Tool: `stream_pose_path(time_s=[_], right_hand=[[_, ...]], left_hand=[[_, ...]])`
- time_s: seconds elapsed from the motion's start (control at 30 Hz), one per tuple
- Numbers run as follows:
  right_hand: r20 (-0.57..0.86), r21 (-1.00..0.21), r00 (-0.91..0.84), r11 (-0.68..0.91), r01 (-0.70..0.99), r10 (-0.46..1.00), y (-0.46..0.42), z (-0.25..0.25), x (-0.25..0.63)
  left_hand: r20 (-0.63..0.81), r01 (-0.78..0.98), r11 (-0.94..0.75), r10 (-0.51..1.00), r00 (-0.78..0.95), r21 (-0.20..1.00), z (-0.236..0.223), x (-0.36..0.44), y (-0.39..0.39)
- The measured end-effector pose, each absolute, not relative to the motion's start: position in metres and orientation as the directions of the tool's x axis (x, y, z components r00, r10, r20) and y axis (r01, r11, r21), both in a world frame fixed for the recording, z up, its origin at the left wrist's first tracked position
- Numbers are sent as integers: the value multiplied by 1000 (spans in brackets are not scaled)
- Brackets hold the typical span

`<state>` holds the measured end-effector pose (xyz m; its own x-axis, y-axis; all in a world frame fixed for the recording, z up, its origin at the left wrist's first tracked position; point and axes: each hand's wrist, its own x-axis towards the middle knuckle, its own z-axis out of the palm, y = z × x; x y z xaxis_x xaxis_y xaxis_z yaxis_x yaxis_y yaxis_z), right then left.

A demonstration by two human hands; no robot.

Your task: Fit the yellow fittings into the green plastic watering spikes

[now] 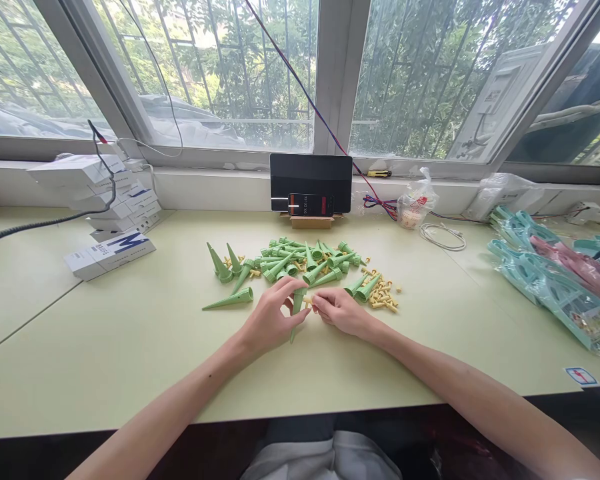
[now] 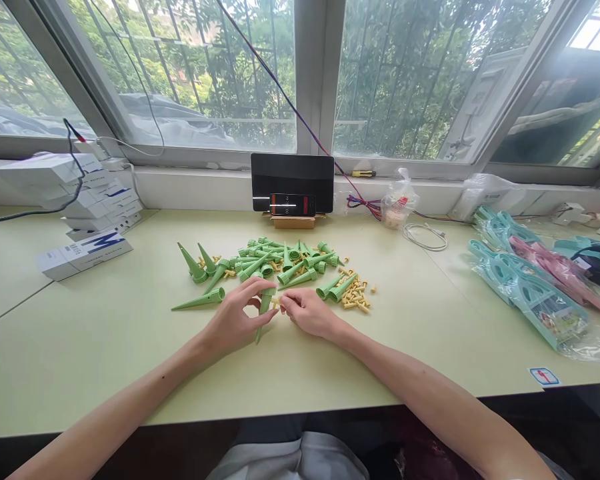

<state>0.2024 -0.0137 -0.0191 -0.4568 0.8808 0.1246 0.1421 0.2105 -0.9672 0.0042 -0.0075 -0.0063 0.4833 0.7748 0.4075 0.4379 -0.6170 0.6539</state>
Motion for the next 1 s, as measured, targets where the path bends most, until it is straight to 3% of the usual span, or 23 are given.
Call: stream_pose_path(time_s=[0.37, 0.6, 0.77, 0.9, 1.0], right_hand=[[146, -956, -447, 242, 165, 882, -14, -20, 202], [203, -923, -342, 296, 247, 918, -13, -20, 201], [321, -820, -361, 447, 357, 876, -14, -18, 203], [355, -738, -493, 562, 373, 794, -18, -19, 202], [357, -681, -557, 617, 394, 750, -21, -20, 200]], left_hand=[[395, 434, -604, 782, 482, 668, -7, 5, -7], [402, 416, -570, 810, 426, 708, -5, 3, -1], [310, 351, -417, 895, 321, 838, 0, 1, 2], [174, 230, -260, 925, 337, 938, 3, -1, 3], [149, 138, -215, 914, 376, 967, 2, -2, 2]])
